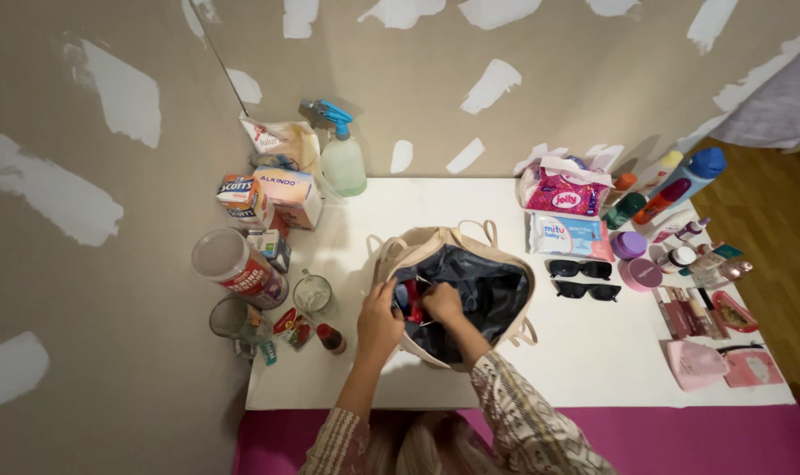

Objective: The person takes items out of a beige handbag on a white table and places them on the tabletop. They remove cosmetics, a lipstick, sunglasses, a small bottle, a pink pouch, a coin purse, a cable, and a black face mask, arranging them beside the bag.

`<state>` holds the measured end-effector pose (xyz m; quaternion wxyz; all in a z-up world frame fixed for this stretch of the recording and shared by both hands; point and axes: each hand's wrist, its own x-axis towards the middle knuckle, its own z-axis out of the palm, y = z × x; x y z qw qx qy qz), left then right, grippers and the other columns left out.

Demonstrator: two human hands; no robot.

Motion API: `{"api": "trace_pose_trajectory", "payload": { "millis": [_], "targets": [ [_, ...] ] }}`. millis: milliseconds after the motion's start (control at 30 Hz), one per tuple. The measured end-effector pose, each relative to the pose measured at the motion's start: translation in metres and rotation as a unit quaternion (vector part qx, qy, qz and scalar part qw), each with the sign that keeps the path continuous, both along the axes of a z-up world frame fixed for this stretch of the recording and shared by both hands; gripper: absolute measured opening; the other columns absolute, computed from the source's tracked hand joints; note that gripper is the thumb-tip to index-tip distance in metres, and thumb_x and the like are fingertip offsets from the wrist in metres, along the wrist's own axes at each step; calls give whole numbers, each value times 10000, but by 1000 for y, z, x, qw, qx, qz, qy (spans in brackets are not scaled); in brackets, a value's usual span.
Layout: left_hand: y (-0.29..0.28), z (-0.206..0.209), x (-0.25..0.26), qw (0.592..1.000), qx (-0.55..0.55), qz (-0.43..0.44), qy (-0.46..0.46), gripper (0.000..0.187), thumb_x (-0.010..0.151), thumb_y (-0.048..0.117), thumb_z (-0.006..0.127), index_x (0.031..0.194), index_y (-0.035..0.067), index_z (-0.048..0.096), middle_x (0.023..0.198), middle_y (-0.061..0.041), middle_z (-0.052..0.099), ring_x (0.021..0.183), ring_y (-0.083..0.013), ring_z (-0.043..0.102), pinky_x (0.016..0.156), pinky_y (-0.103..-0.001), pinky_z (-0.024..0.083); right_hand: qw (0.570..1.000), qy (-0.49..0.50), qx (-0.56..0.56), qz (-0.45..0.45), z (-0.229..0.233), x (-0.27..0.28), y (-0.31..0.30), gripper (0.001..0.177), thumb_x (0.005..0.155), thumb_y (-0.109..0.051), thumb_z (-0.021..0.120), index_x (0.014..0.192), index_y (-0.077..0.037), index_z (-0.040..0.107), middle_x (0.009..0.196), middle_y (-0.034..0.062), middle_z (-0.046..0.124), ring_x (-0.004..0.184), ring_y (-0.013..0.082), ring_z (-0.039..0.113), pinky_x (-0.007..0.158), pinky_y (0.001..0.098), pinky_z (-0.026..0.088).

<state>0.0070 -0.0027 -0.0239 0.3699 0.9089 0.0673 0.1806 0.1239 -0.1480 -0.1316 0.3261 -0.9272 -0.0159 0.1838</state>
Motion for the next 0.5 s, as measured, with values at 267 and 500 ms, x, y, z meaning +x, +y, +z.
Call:
{"api": "trace_pose_trajectory", "payload": {
  "millis": [267,500],
  "targets": [
    [-9,9,25,992,48,4,-119,532,800,138,771,1308,64,628,1322,-199,615,1214,-387,552,1011,-463,479,884,173,429,-65,62,0,-78,134,869,-181,627,904,-66,686,796,35,650,686,150,603,615,302,529],
    [-79,4,71,877,-432,-203,55,353,942,171,723,1250,13,655,1082,-82,754,960,-103,678,859,-264,532,801,153,550,-182,121,-16,-159,279,979,-307,615,1057,-59,716,885,63,737,745,182,676,635,345,552]
  ]
}}
